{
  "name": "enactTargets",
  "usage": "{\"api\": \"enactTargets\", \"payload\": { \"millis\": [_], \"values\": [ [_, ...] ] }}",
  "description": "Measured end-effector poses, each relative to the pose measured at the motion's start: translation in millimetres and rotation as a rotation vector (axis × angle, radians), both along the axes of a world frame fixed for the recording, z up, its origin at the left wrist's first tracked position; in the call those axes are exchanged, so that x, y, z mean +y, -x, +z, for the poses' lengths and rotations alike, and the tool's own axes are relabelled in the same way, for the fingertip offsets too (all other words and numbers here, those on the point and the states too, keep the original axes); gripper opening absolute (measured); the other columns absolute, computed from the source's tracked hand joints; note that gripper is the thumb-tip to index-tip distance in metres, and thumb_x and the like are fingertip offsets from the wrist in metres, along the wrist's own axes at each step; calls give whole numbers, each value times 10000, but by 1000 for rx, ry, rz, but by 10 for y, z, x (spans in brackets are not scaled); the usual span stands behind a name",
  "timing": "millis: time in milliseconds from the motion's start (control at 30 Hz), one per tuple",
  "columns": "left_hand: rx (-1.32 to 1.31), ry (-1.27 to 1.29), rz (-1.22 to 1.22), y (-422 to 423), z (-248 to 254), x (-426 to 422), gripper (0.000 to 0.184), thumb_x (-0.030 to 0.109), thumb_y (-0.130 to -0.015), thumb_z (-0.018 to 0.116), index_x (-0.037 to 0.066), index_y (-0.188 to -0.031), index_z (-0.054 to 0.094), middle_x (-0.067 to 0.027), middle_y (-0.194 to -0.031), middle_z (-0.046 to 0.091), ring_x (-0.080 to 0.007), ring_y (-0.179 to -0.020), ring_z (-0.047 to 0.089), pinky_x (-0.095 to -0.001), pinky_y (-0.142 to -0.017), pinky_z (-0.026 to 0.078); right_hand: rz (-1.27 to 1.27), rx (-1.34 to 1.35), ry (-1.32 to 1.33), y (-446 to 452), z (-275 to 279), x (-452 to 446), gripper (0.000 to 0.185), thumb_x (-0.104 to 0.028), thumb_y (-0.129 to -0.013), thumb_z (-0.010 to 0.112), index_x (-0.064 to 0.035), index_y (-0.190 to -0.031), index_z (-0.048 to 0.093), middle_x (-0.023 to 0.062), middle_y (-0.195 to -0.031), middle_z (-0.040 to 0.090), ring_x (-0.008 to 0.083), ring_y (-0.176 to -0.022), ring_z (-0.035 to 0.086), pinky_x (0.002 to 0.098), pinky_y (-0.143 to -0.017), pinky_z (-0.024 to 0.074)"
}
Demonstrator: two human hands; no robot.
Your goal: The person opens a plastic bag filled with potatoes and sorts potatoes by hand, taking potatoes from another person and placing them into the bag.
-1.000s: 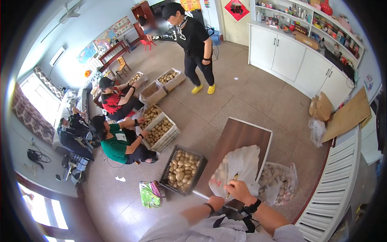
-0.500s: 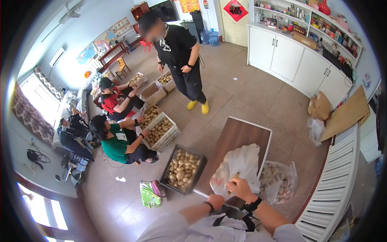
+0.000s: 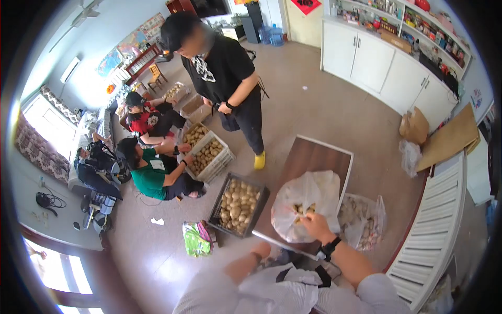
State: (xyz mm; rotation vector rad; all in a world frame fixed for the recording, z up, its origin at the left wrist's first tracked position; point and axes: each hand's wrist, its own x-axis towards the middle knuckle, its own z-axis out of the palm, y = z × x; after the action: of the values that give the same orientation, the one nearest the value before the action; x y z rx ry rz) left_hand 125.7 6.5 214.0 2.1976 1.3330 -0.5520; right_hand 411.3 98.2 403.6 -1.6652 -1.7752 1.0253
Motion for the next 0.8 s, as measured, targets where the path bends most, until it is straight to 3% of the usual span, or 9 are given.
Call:
{"api": "enactTargets", "payload": {
  "millis": [33, 100, 167, 200, 300, 467, 600, 667, 800],
  "values": [
    [-39, -74, -68, 33, 114, -120, 226, 198, -875, 540, 48, -838, 705, -163, -908, 694, -339, -871, 669, -479, -766, 532, -5, -24, -10, -55, -104, 9, 328, -331, -847, 634, -13, -768, 640, 212, -701, 631, 390, -699, 634, 460, -622, 477],
    [-40, -191, -290, 276, -368, -433, 220, 235, -858, 555, 92, -753, 685, -121, -773, 675, -313, -789, 667, -471, -704, 525, -31, 2, -12, -165, -260, 13, 300, -326, -859, 622, -30, -825, 656, 206, -755, 654, 385, -739, 645, 459, -640, 489],
    [-195, -18, 11, 338, -212, -745, 226, 257, -845, 552, 100, -748, 683, -120, -743, 669, -338, -746, 657, -478, -678, 516, -26, -4, -42, -259, -312, -7, 293, -332, -878, 606, -45, -865, 660, 197, -783, 664, 392, -756, 642, 474, -659, 490],
    [-172, 154, 104, 307, 45, -794, 261, 277, -878, 527, 77, -799, 676, -133, -828, 682, -361, -820, 654, -480, -719, 510, -59, -42, -6, -270, -304, -3, 294, -327, -874, 604, -38, -853, 655, 206, -778, 656, 406, -757, 632, 492, -664, 483],
    [-216, 253, -151, 345, 301, -1039, 337, 336, -937, 483, 64, -934, 682, -169, -975, 681, -378, -941, 635, -464, -818, 498, -63, -133, -161, -363, -406, 63, 300, -292, -838, 617, 3, -784, 623, 232, -707, 613, 408, -664, 604, 466, -601, 452],
    [-262, 549, 347, 344, 239, -1242, 520, 455, -969, 436, 27, -1180, 643, -230, -1168, 638, -380, -1110, 590, -400, -975, 450, -85, -193, -67, -343, -347, 85, 283, -274, -819, 633, 0, -751, 623, 233, -721, 635, 433, -713, 615, 510, -661, 483],
    [-300, 593, 523, 232, 442, -1174, 630, 530, -921, 460, -18, -1183, 628, -285, -1202, 608, -416, -1139, 572, -440, -979, 435, -98, -133, -102, -316, -489, 93, 271, -240, -823, 637, 23, -770, 601, 231, -676, 606, 424, -654, 596, 476, -597, 456],
    [-260, 690, 590, 174, 619, -1155, 602, 522, -947, 446, 8, -1196, 637, -212, -1228, 632, -340, -1166, 587, -380, -1002, 434, -96, -102, -108, -284, -537, 59, 274, -224, -828, 646, 39, -785, 584, 226, -652, 589, 408, -614, 584, 445, -558, 432],
    [-317, 604, 548, 176, 730, -1235, 548, 488, -931, 498, 21, -1179, 645, -214, -1175, 652, -346, -1115, 610, -389, -972, 456, -68, -60, -20, -198, -505, -39, 273, -235, -854, 637, 35, -853, 595, 207, -679, 605, 374, -638, 598, 431, -591, 440]
  ]
}}
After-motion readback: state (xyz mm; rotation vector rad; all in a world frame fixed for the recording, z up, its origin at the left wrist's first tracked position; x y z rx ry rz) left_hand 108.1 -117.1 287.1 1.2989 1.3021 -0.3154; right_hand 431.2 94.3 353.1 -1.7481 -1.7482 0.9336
